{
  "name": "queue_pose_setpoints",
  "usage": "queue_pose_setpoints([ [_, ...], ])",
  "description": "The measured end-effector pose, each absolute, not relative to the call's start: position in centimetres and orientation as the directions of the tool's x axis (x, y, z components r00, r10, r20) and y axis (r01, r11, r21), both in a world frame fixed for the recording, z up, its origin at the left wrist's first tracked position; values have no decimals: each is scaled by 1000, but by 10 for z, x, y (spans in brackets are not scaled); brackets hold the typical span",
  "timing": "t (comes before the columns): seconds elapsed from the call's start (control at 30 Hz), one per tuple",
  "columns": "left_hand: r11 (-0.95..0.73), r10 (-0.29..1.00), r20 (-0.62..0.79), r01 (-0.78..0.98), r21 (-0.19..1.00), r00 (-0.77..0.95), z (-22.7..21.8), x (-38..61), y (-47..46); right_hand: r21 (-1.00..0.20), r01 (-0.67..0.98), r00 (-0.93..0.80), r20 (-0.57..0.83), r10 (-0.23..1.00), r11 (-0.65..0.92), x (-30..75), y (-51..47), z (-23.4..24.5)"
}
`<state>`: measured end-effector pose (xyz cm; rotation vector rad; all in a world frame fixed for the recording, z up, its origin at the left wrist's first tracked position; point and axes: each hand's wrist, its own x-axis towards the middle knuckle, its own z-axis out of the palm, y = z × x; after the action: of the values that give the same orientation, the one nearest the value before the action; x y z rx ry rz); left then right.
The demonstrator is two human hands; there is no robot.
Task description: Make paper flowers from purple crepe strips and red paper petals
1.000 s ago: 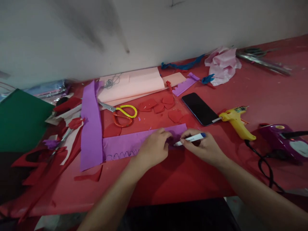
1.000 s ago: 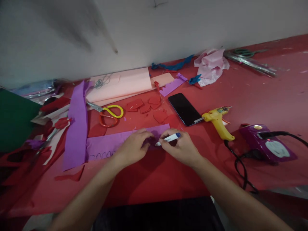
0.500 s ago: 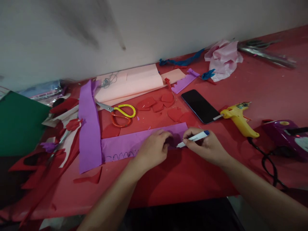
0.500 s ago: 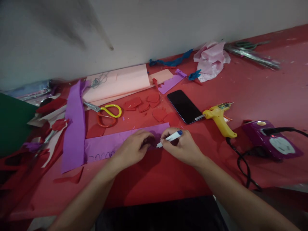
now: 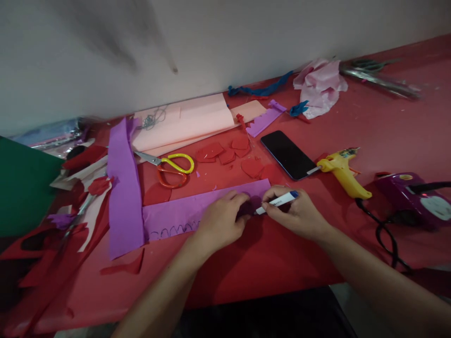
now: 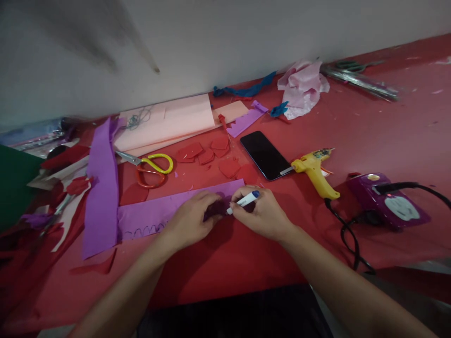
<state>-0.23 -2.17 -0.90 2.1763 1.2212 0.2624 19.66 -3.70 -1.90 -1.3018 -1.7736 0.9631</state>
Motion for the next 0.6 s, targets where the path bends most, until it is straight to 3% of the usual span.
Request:
queue_pose_setpoints([
  [0.6,-444,798,-113,703,555,593,-4,-2,-23,-917,360,-171,116,978,172,196,-36,-16],
])
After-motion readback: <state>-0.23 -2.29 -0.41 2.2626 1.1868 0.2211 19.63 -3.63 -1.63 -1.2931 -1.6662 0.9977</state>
